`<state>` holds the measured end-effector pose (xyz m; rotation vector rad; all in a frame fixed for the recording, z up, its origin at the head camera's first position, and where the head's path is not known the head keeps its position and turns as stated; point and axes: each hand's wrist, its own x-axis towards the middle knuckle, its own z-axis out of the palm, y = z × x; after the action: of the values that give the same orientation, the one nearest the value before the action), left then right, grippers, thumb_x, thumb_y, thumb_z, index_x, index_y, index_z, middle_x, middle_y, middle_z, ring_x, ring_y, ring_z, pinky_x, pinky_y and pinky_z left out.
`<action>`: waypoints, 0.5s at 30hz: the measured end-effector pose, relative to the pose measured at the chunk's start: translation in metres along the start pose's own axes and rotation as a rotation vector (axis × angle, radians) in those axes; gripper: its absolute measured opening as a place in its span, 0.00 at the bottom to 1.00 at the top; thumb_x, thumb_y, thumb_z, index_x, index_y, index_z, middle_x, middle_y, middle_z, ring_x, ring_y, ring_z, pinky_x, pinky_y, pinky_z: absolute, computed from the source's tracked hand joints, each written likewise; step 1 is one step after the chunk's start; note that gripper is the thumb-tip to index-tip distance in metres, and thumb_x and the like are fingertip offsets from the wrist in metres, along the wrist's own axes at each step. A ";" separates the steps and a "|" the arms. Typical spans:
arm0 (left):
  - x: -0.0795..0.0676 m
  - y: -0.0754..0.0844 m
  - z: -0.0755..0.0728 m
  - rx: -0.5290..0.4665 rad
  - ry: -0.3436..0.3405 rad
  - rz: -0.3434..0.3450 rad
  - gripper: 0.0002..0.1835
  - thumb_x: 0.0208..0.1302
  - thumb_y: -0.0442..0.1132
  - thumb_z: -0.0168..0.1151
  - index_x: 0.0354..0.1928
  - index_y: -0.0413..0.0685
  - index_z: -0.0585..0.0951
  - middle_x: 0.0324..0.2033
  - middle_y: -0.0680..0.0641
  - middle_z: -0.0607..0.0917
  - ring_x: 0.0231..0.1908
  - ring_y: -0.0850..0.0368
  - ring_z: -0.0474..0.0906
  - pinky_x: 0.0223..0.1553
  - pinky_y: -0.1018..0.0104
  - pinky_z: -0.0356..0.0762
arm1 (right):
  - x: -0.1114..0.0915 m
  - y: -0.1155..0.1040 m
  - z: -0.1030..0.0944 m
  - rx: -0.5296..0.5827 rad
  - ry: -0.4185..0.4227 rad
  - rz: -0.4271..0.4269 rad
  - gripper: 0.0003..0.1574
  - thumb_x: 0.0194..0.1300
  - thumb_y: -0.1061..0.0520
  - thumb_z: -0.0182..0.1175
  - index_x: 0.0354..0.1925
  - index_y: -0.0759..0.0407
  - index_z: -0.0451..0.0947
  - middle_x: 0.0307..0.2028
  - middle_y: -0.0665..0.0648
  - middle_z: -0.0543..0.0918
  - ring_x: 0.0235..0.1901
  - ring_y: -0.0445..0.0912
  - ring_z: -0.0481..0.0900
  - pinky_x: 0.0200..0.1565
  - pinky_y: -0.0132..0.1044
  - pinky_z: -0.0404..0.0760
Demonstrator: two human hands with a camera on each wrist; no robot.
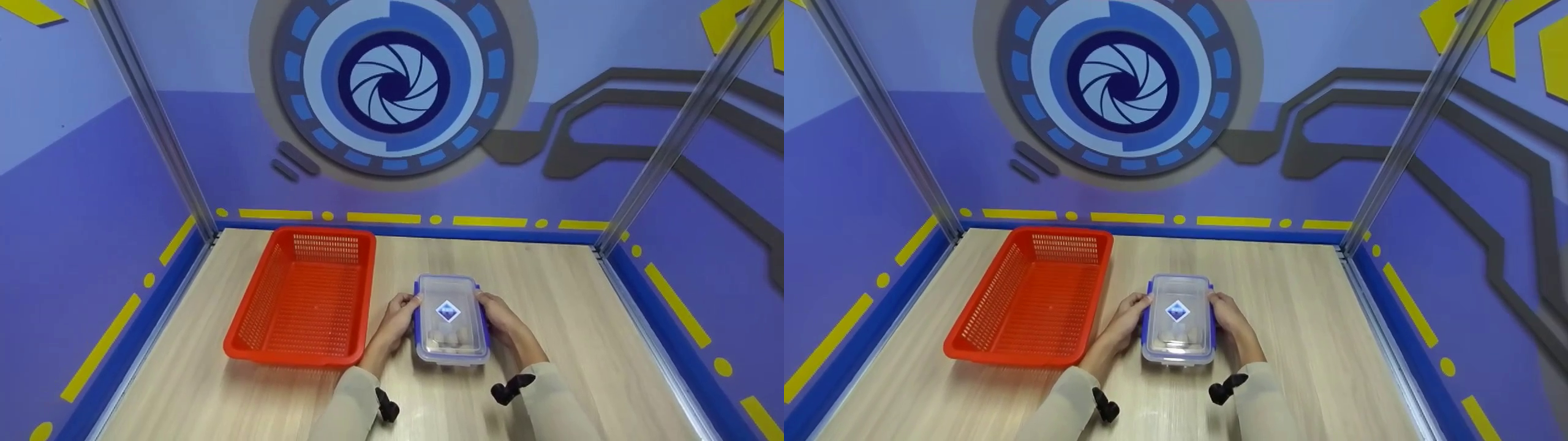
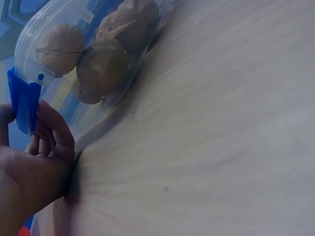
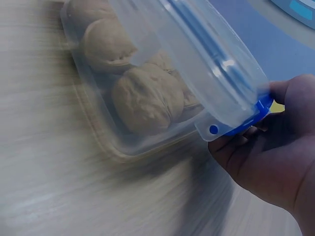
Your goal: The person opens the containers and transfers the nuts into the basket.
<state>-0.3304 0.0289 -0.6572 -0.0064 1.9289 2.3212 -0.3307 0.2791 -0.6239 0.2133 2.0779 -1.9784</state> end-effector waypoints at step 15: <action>-0.002 0.005 0.003 0.030 0.016 0.020 0.16 0.78 0.47 0.61 0.49 0.38 0.76 0.32 0.49 0.79 0.27 0.59 0.75 0.26 0.65 0.71 | 0.001 0.002 0.000 -0.035 -0.013 -0.048 0.35 0.89 0.48 0.34 0.74 0.74 0.65 0.58 0.68 0.82 0.56 0.53 0.81 0.61 0.47 0.80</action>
<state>-0.3283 0.0307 -0.6514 -0.0031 1.9796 2.3117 -0.3312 0.2796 -0.6259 0.1454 2.1266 -1.9638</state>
